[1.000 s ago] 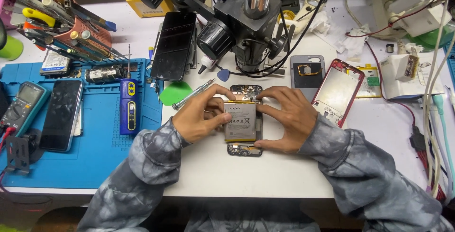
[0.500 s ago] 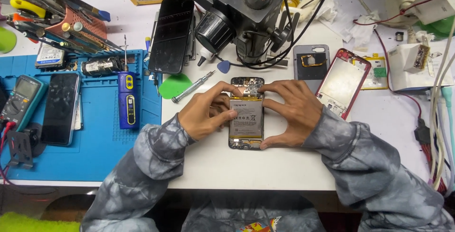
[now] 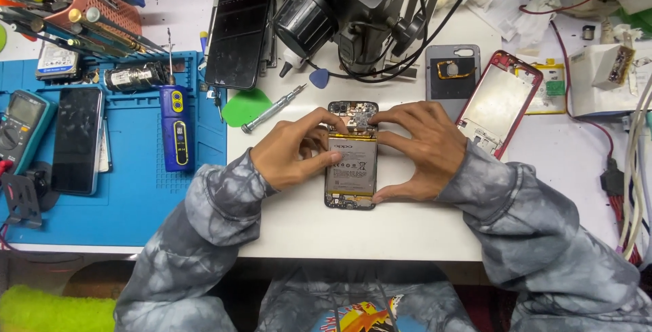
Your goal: The person assembles a smartphone by placing a battery into the chassis, connecting internal components, and fitting the back cover. They then handle a second phone, aligning its internal parts and back cover before setting it down.
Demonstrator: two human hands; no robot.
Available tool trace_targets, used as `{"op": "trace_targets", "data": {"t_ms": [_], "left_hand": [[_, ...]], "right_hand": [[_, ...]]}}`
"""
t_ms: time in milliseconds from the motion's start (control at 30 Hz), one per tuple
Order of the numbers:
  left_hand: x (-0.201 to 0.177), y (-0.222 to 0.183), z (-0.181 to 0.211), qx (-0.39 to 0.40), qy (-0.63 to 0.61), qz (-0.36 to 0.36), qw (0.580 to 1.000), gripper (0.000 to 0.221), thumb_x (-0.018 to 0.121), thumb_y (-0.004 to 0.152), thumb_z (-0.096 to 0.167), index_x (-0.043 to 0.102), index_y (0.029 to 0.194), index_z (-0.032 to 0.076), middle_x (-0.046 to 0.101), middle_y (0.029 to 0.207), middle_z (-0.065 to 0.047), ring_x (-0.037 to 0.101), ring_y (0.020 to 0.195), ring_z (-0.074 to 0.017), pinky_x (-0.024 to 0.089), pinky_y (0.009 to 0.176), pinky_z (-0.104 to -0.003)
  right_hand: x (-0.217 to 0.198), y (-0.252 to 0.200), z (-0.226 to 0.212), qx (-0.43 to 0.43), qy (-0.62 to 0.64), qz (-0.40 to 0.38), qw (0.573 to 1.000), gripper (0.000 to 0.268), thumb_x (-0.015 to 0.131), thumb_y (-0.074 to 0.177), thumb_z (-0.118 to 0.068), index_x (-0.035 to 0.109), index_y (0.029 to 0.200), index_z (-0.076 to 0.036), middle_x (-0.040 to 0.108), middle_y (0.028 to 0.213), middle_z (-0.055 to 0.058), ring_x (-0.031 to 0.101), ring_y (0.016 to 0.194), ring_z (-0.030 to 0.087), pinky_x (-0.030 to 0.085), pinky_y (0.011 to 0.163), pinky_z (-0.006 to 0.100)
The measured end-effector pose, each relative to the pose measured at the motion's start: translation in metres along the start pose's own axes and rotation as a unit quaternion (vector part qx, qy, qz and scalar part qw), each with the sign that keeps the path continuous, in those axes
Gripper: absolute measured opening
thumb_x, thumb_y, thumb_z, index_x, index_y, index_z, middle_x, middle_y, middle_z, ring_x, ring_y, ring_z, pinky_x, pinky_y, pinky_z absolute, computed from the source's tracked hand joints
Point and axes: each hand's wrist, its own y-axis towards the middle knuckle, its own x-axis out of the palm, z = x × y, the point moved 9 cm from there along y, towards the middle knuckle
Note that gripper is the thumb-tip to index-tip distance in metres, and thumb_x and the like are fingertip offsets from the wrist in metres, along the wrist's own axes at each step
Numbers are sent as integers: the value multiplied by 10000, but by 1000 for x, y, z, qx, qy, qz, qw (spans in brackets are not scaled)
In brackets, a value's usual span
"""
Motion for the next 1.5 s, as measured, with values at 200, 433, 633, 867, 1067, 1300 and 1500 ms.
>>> {"op": "trace_targets", "data": {"t_ms": [200,433,633,867,1067,1300,1500], "left_hand": [[-6,1,9,37,34,37,998,331,772,846,141,651,1139,45,703,863,-184,674,679,-241,573,517,-309],[-5,-2,6,83,96,72,989,297,778,854,168,685,1113,58,673,925,-139,657,731,-231,558,540,-305],[-4,-5,7,115,163,85,976,280,774,864,207,701,1114,103,663,962,-79,664,819,-227,569,615,-329],[-6,-3,22,138,119,48,982,291,771,852,196,715,1116,86,708,980,-128,681,843,-290,579,685,-388],[-3,-6,35,142,58,11,988,324,744,860,183,696,1155,59,748,989,-185,713,866,-350,578,747,-446],[11,-3,25,115,76,-26,990,383,752,844,290,695,1127,38,760,954,-199,738,855,-377,569,835,-481],[10,-4,27,93,106,-20,990,385,757,821,351,708,1082,73,764,966,-179,739,878,-363,564,862,-477]], "right_hand": [[-6,1,-1,5,19,5,1000,743,874,639,-676,721,1174,-183,663,1257,76,572,1206,278,361,1014,471],[-7,1,3,12,24,29,999,606,869,701,-585,734,1121,-170,700,1219,59,616,1181,268,387,1012,463],[-14,2,0,1,15,73,997,550,868,708,-586,744,1051,-174,717,1199,25,634,1164,237,409,1005,444],[-8,1,8,27,44,45,998,601,889,667,-597,750,1093,-198,698,1135,28,619,1137,257,419,988,457],[-5,1,6,30,54,38,997,647,888,650,-631,743,1103,-192,680,1118,45,604,1135,272,398,1002,474],[-9,3,-15,-49,72,52,995,432,789,777,-579,716,884,-166,610,1330,128,457,1385,378,245,1148,625],[-11,1,-17,-65,94,59,992,363,756,827,-514,701,831,-155,604,1365,141,429,1420,384,158,1174,676]]}}
